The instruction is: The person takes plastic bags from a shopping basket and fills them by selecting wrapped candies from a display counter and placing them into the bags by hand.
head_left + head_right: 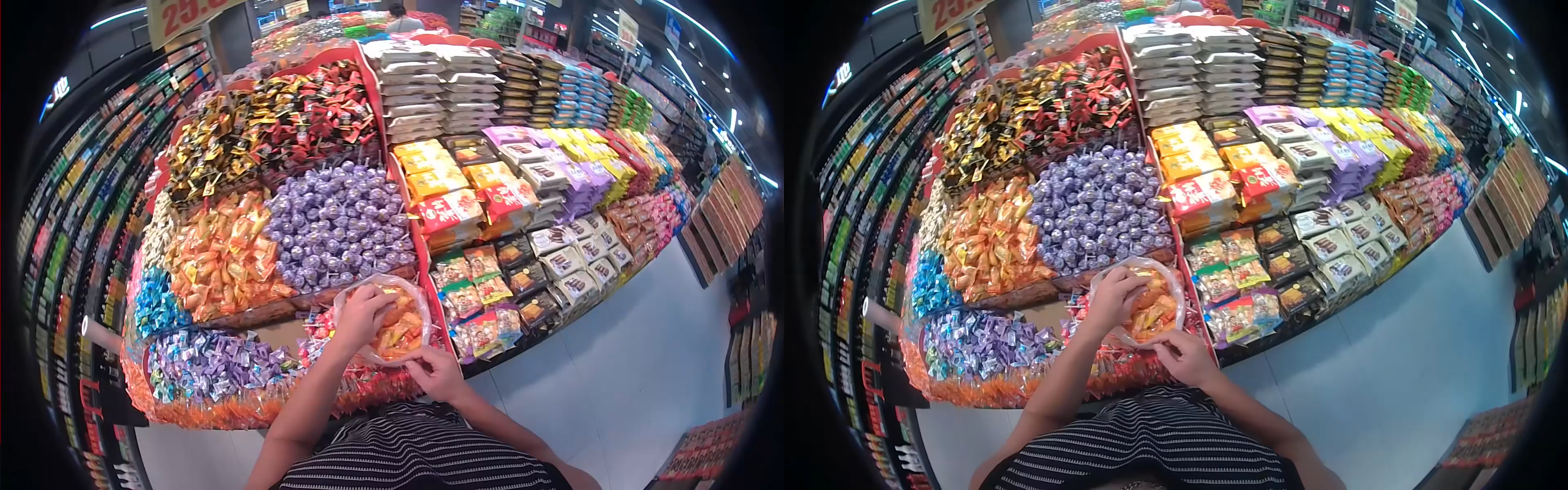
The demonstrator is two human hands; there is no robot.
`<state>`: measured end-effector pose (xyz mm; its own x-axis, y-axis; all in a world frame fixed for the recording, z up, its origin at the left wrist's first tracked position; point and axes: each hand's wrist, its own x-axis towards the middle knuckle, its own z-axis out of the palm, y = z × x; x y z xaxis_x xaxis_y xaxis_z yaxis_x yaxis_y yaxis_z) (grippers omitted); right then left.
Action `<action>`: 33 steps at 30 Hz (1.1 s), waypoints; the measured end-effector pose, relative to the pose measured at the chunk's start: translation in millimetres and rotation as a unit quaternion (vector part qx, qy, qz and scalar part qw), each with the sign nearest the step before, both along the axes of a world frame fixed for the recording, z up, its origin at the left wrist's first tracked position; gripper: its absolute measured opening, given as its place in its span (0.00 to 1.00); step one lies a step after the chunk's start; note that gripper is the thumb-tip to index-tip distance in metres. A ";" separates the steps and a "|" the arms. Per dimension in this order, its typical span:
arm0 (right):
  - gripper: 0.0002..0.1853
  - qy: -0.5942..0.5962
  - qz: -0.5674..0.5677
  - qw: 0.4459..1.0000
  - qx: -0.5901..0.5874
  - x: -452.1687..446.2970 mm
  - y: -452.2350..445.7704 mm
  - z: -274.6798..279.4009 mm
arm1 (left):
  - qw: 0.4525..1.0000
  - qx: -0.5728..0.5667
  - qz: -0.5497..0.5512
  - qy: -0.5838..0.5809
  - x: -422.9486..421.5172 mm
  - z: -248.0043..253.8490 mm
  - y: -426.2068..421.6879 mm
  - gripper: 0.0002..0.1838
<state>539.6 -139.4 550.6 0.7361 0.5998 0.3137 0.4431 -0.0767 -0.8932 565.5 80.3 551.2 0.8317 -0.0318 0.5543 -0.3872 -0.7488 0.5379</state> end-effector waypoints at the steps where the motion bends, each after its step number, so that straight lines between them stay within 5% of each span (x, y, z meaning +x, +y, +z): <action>1: 0.07 0.015 -0.034 0.999 -0.006 -1.6 1.8 0.5 | 1.000 -0.001 0.009 -0.003 -1.4 0.2 2.6 0.11; 9: 0.10 -0.029 -0.147 0.987 -0.062 -3.2 33.7 7.7 | 0.987 -0.158 0.002 -0.028 -41.3 5.1 21.0 0.10; 12: 0.13 -0.061 -0.135 0.987 -0.067 1.0 43.6 7.2 | 0.870 -0.485 -0.089 0.026 -68.3 -4.5 25.7 0.08; 13: 0.14 -0.076 -0.131 0.986 -0.071 3.7 46.5 8.2 | 0.869 -0.487 -0.086 0.024 -81.2 -3.9 28.5 0.08; 15: 0.21 -0.100 -0.113 0.981 -0.120 8.2 50.3 9.8 | 0.689 -0.705 -0.123 0.112 -109.3 -4.4 36.4 0.09; 17: 0.29 -0.205 -0.104 0.948 -0.221 10.4 57.9 9.7 | 0.682 -0.711 -0.080 0.150 -135.6 -26.1 47.5 0.12; 21: 0.36 -0.204 -0.082 0.930 -0.293 19.7 67.4 -4.5 | 0.568 -0.795 0.019 0.211 -179.8 -44.6 50.2 0.17; 23: 0.34 -0.263 -0.098 0.916 -0.287 24.7 70.3 -8.6 | 0.479 -0.849 -0.009 0.223 -198.2 -60.8 55.3 0.20; 26: 0.23 -0.236 -0.111 0.941 -0.216 38.5 70.5 -15.7 | 0.445 -0.877 0.003 0.181 -213.3 -57.6 51.4 0.17; 33: 0.17 -0.176 -0.159 0.954 -0.182 46.8 69.1 2.6 | 0.395 -0.910 0.018 0.126 -223.6 -54.2 54.6 0.18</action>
<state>586.4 -70.2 553.2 0.7861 0.4809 0.3883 0.6138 -0.5340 -0.5814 341.9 134.9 497.0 0.8499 0.2416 -0.4683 -0.1554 0.9641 0.2154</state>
